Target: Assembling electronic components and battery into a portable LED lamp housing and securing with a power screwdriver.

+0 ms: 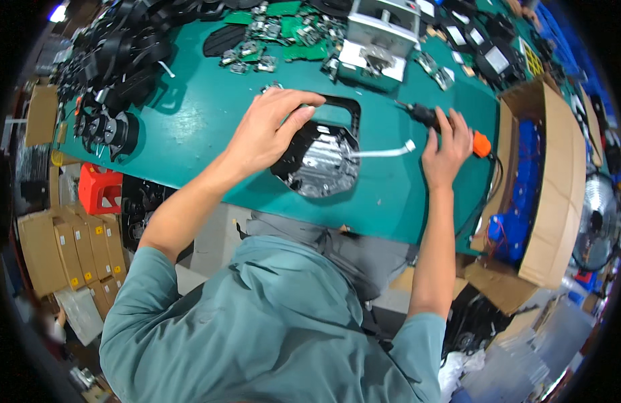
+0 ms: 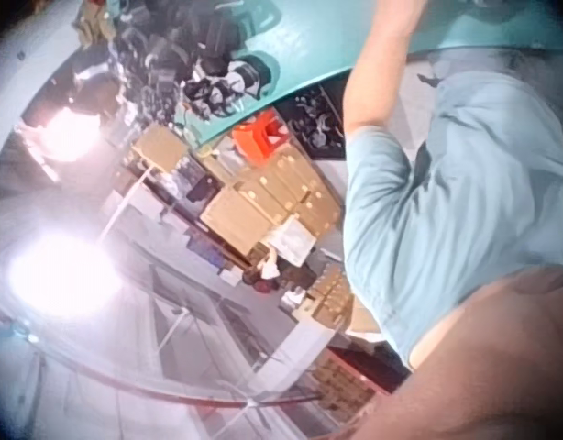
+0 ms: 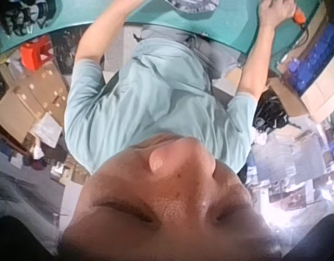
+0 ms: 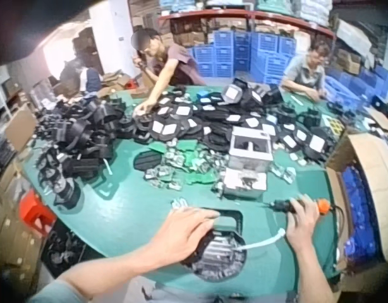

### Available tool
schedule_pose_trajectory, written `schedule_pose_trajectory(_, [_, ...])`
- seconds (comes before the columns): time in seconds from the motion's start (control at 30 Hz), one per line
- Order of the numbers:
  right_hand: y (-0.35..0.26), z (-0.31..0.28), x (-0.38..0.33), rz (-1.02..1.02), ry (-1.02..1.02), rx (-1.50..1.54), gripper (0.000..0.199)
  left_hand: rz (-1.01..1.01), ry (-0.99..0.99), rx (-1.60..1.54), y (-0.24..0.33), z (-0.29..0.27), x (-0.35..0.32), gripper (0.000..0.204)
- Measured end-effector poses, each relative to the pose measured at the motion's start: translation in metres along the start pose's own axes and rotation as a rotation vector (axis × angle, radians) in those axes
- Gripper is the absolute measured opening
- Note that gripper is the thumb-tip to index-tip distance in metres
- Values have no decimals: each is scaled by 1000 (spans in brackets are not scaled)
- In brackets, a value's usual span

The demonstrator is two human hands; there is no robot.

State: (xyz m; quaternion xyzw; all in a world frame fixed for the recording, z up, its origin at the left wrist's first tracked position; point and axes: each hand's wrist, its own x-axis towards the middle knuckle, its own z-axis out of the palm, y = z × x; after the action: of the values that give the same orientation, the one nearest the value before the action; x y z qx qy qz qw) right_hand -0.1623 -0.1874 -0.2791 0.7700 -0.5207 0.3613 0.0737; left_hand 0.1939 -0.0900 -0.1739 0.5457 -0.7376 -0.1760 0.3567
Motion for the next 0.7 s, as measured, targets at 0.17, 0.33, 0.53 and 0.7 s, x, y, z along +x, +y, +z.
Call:
schedule_pose_trajectory(0.17, [-86,-42,-30,753,-54,994,43,-307,207,-11,-68,-16,-29,32])
schedule_pose_trajectory(0.33, [-149,-68,-35,766,-5,1287,48,-407,161,253,-113,10,-36,62])
schedule_pose_trajectory(0.53, [-173,-71,-7,722,-2,1184,29,-424,135,265,-132,21,-18,62])
schedule_pose_trajectory(0.7, [-184,-79,2,736,-114,1207,21,-688,126,-290,-127,-1,-17,64])
